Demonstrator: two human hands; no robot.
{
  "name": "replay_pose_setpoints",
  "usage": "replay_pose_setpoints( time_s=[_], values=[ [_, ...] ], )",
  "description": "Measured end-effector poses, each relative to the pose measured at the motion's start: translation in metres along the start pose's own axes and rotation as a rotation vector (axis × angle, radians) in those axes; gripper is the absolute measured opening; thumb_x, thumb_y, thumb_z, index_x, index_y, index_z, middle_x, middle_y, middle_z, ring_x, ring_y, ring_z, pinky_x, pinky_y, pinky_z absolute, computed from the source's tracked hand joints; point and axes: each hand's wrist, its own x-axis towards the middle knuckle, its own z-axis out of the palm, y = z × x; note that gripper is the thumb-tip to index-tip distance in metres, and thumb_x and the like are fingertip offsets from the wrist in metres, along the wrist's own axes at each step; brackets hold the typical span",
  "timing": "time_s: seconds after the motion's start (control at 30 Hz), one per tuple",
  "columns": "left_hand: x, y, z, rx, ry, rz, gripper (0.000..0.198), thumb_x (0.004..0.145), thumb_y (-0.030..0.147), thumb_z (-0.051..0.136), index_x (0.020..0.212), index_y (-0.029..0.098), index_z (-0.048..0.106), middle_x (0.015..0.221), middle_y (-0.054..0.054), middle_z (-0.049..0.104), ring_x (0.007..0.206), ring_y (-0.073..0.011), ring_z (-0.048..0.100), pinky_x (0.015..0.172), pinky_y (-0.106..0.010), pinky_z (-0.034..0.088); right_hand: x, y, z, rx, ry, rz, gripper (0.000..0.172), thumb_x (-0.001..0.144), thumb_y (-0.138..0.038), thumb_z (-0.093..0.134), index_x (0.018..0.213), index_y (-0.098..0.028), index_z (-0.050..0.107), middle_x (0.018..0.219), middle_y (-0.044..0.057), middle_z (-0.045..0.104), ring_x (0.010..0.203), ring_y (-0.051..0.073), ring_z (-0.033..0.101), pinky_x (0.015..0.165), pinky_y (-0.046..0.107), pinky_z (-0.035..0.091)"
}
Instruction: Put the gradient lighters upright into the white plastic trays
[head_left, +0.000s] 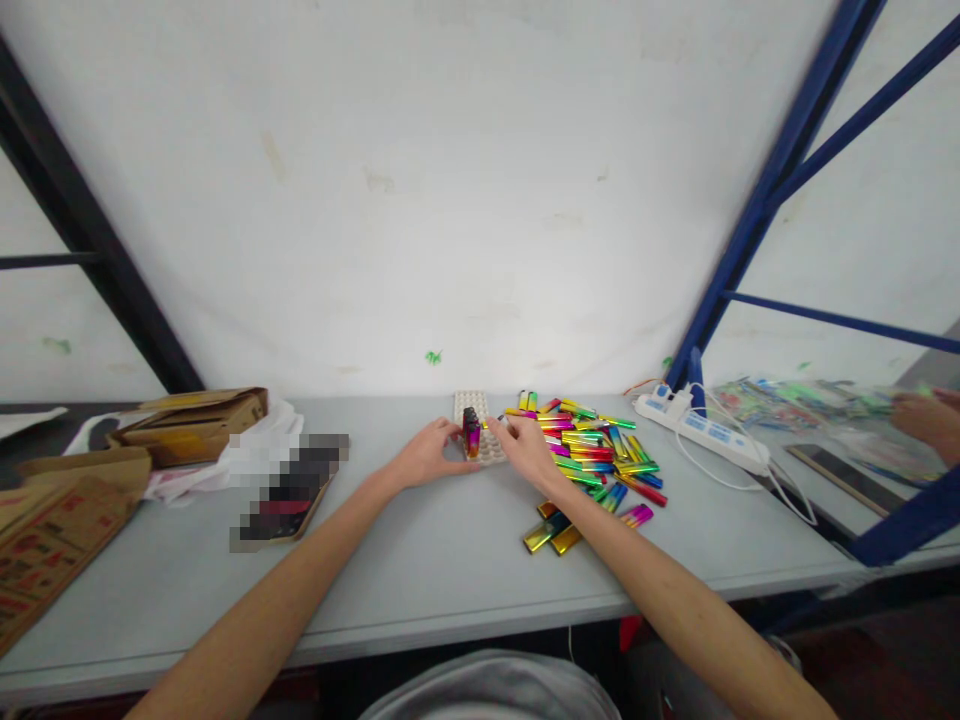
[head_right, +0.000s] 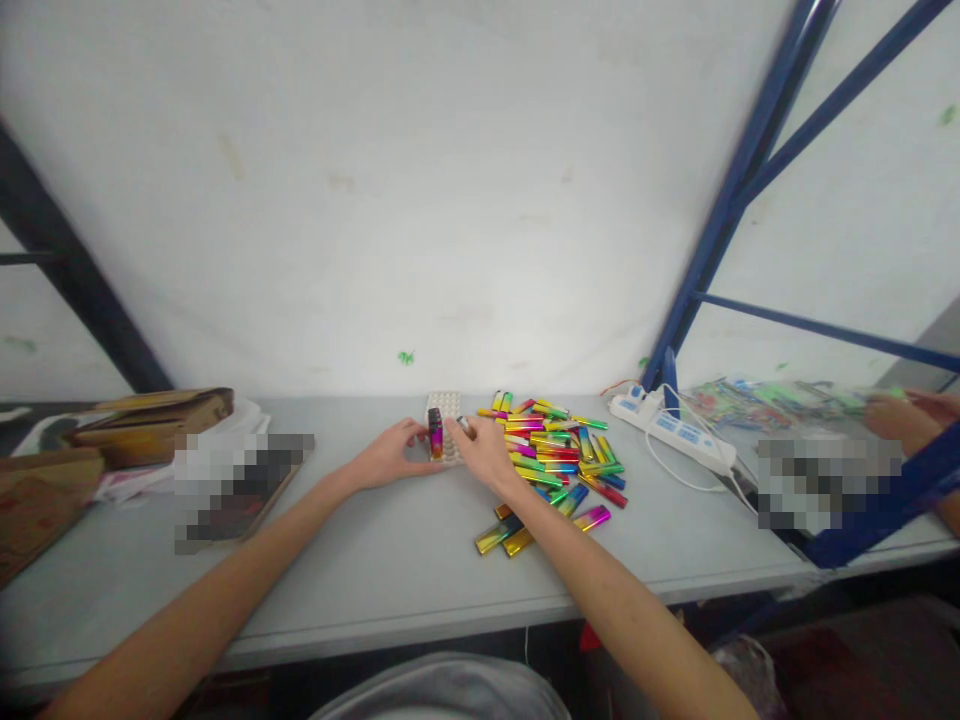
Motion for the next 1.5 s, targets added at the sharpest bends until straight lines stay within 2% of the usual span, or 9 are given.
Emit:
replay_pose_setpoints(
  time_s=[0.27, 0.4, 0.53, 0.67, 0.83, 0.9, 1.13, 1.33, 1.5],
  values=[
    [0.001, 0.002, 0.0, 0.017, -0.018, -0.015, 0.056, 0.071, 0.063, 0.072, 0.104, 0.017, 0.069, 0.093, -0.007, 0.063, 0.086, -0.0245, 0.058, 0.077, -0.034, 0.047, 0.0, 0.002, 0.001, -0.016, 0.002, 0.012, 0.034, 0.084, -0.034, 0.047, 0.054, -0.02, 0.038, 0.053, -0.005, 0.037, 0.054, 0.011, 0.035, 0.054, 0.026, 0.023],
    [0.0, 0.005, -0.003, 0.006, -0.026, -0.024, 0.058, 0.071, 0.063, 0.071, 0.105, 0.016, 0.069, 0.093, -0.007, 0.063, 0.086, -0.0248, 0.058, 0.076, -0.033, 0.047, 0.001, 0.0, -0.003, -0.056, 0.019, -0.045, 0.038, 0.09, -0.039, 0.048, 0.059, -0.021, 0.038, 0.053, -0.005, 0.038, 0.055, 0.012, 0.036, 0.056, 0.027, 0.025],
    [0.0, 0.005, -0.003, 0.009, -0.036, -0.02, 0.06, 0.071, 0.065, 0.07, 0.108, 0.017, 0.068, 0.093, -0.006, 0.062, 0.087, -0.0238, 0.058, 0.077, -0.033, 0.048, 0.0, -0.005, -0.007, -0.072, -0.039, -0.116, 0.036, 0.095, -0.049, 0.047, 0.072, -0.021, 0.044, 0.06, -0.006, 0.045, 0.058, 0.012, 0.04, 0.058, 0.025, 0.028],
    [0.0, 0.003, -0.002, 0.015, -0.027, -0.007, 0.06, 0.072, 0.065, 0.07, 0.109, 0.017, 0.068, 0.094, -0.006, 0.062, 0.087, -0.0231, 0.058, 0.079, -0.033, 0.048, -0.003, -0.009, -0.009, -0.139, -0.1, -0.162, 0.031, 0.099, -0.043, 0.045, 0.079, -0.02, 0.05, 0.068, -0.003, 0.052, 0.063, 0.013, 0.046, 0.061, 0.025, 0.031],
    [-0.001, 0.004, -0.002, 0.002, -0.007, -0.009, 0.061, 0.07, 0.064, 0.072, 0.109, 0.018, 0.069, 0.093, -0.006, 0.064, 0.086, -0.0233, 0.059, 0.078, -0.032, 0.049, -0.004, -0.009, -0.01, -0.304, -0.144, -0.311, 0.028, 0.1, -0.038, 0.046, 0.086, -0.017, 0.059, 0.09, 0.005, 0.059, 0.087, 0.018, 0.053, 0.078, 0.028, 0.038],
    [-0.001, 0.004, -0.002, 0.012, -0.001, -0.001, 0.06, 0.071, 0.064, 0.072, 0.108, 0.017, 0.069, 0.093, -0.007, 0.065, 0.085, -0.0236, 0.059, 0.078, -0.033, 0.049, -0.004, -0.009, -0.011, -0.351, -0.158, -0.334, 0.031, 0.1, -0.039, 0.046, 0.085, -0.017, 0.061, 0.091, 0.006, 0.059, 0.088, 0.018, 0.053, 0.08, 0.028, 0.038],
    [-0.001, 0.001, 0.0, 0.052, -0.011, 0.009, 0.061, 0.073, 0.066, 0.069, 0.107, 0.016, 0.069, 0.094, -0.007, 0.065, 0.084, -0.0237, 0.06, 0.077, -0.033, 0.049, -0.002, -0.011, -0.013, -0.282, -0.182, -0.238, 0.038, 0.099, -0.043, 0.05, 0.072, -0.017, 0.056, 0.063, -0.002, 0.055, 0.059, 0.013, 0.046, 0.061, 0.025, 0.03],
    [0.0, 0.002, 0.0, 0.037, -0.011, -0.007, 0.06, 0.07, 0.066, 0.07, 0.105, 0.017, 0.069, 0.094, -0.006, 0.065, 0.086, -0.0232, 0.059, 0.078, -0.032, 0.049, -0.005, -0.012, -0.01, -0.34, -0.242, -0.222, 0.031, 0.099, -0.04, 0.052, 0.084, -0.016, 0.064, 0.074, 0.003, 0.065, 0.066, 0.015, 0.054, 0.063, 0.025, 0.033],
    [0.0, 0.003, 0.0, 0.024, -0.016, -0.016, 0.059, 0.07, 0.066, 0.071, 0.102, 0.017, 0.069, 0.093, -0.007, 0.064, 0.086, -0.0239, 0.059, 0.078, -0.033, 0.048, -0.005, -0.013, -0.01, -0.462, -0.301, -0.244, 0.031, 0.101, -0.043, 0.046, 0.098, -0.016, 0.062, 0.085, 0.007, 0.069, 0.078, 0.019, 0.061, 0.068, 0.027, 0.038]
  ],
)
